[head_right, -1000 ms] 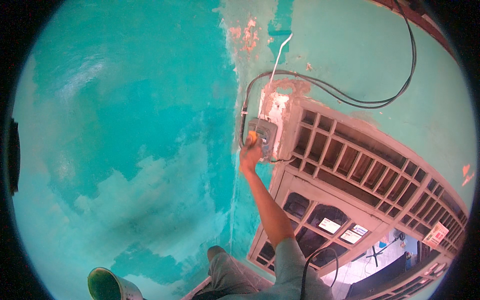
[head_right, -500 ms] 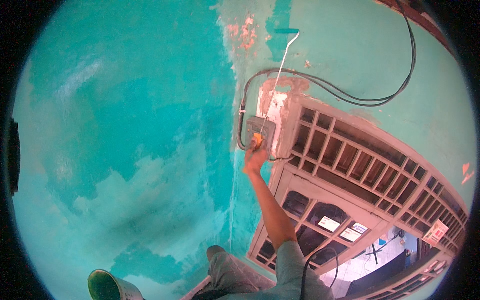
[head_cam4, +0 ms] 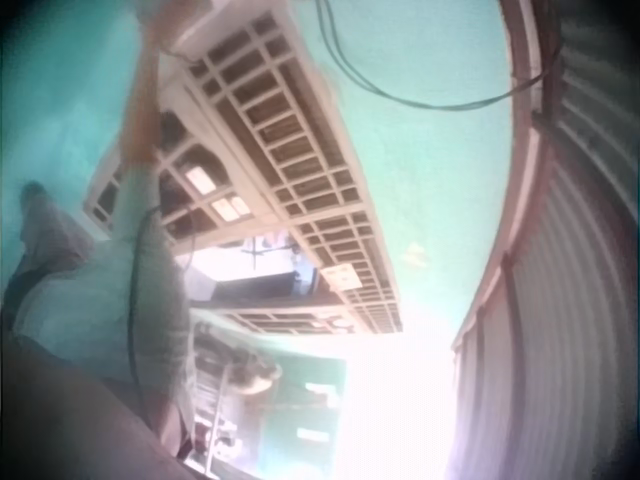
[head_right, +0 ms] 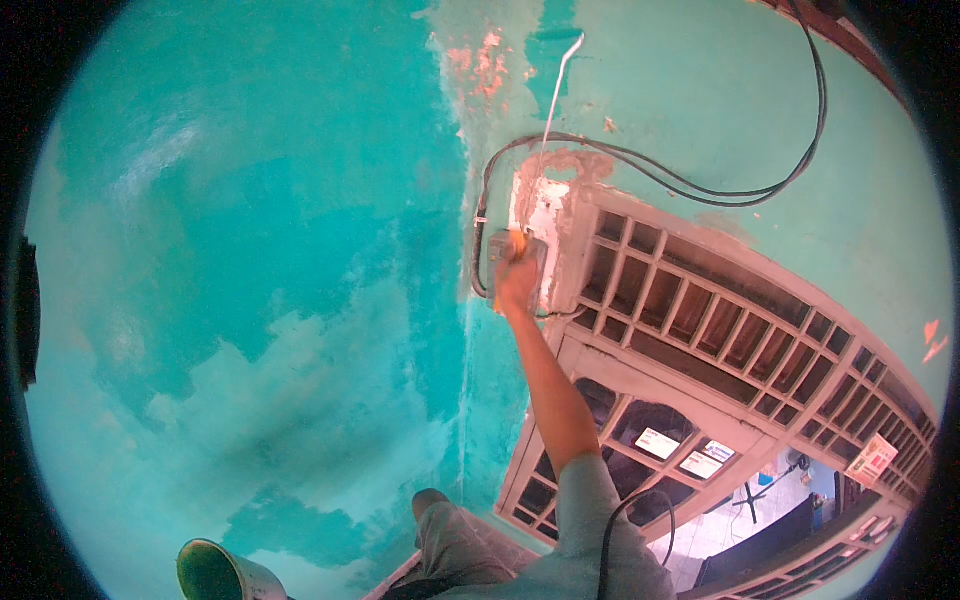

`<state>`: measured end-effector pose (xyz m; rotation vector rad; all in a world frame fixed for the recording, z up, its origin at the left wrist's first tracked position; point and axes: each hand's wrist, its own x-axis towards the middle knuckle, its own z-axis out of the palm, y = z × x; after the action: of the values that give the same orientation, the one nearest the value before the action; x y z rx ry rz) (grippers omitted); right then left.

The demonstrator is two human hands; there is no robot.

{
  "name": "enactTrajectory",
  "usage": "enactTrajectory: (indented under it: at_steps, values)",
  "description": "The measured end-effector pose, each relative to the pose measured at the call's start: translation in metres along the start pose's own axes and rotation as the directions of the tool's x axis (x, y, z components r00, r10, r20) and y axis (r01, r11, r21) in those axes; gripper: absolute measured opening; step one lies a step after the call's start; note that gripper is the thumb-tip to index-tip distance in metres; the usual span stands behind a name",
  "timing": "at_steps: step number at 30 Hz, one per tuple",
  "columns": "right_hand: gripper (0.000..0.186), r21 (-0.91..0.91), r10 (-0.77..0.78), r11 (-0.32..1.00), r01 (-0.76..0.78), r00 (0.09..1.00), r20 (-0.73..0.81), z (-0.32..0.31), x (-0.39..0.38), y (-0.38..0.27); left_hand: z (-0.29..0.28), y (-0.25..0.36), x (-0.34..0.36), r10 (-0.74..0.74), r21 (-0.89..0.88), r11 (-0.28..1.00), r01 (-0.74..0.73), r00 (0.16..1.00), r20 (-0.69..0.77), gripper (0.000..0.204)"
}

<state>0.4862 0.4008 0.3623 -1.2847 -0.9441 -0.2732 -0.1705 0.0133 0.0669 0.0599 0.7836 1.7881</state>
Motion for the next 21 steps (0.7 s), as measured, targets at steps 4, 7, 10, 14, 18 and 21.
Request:
enactTrajectory:
  at_steps: [4,7,10,14,18,21]
  values:
    - [0.040,0.006,0.071,0.997,-0.071,0.997,-0.003,0.005,0.047,-0.031,0.002,-0.002,0.001,-0.005,0.002,1.000,0.005,1.000,0.008,0.067]
    - [0.043,-0.043,-0.043,0.998,0.040,0.997,-0.064,0.015,-0.013,-0.004,-0.002,-0.001,-0.003,0.005,-0.001,1.000,-0.005,1.000,0.000,0.067]
    - [0.044,-0.026,-0.008,1.000,0.006,0.999,-0.053,0.016,-0.037,0.007,-0.006,-0.001,-0.004,0.012,-0.008,1.000,-0.012,1.000,-0.003,0.067]
    - [0.041,-0.011,-0.013,1.000,0.013,0.999,-0.035,0.022,0.027,-0.018,-0.006,-0.003,-0.003,0.004,-0.012,1.000,-0.004,1.000,0.006,0.067]
    - [0.040,-0.044,0.032,0.998,-0.033,0.999,-0.020,0.039,0.095,-0.052,-0.005,-0.006,-0.005,0.006,-0.011,1.000,-0.006,1.000,0.011,0.067]
    - [0.040,-0.064,-0.044,0.997,0.040,0.997,-0.057,0.056,0.056,-0.024,-0.007,-0.005,-0.007,0.009,-0.008,1.000,-0.009,1.000,0.000,0.067]
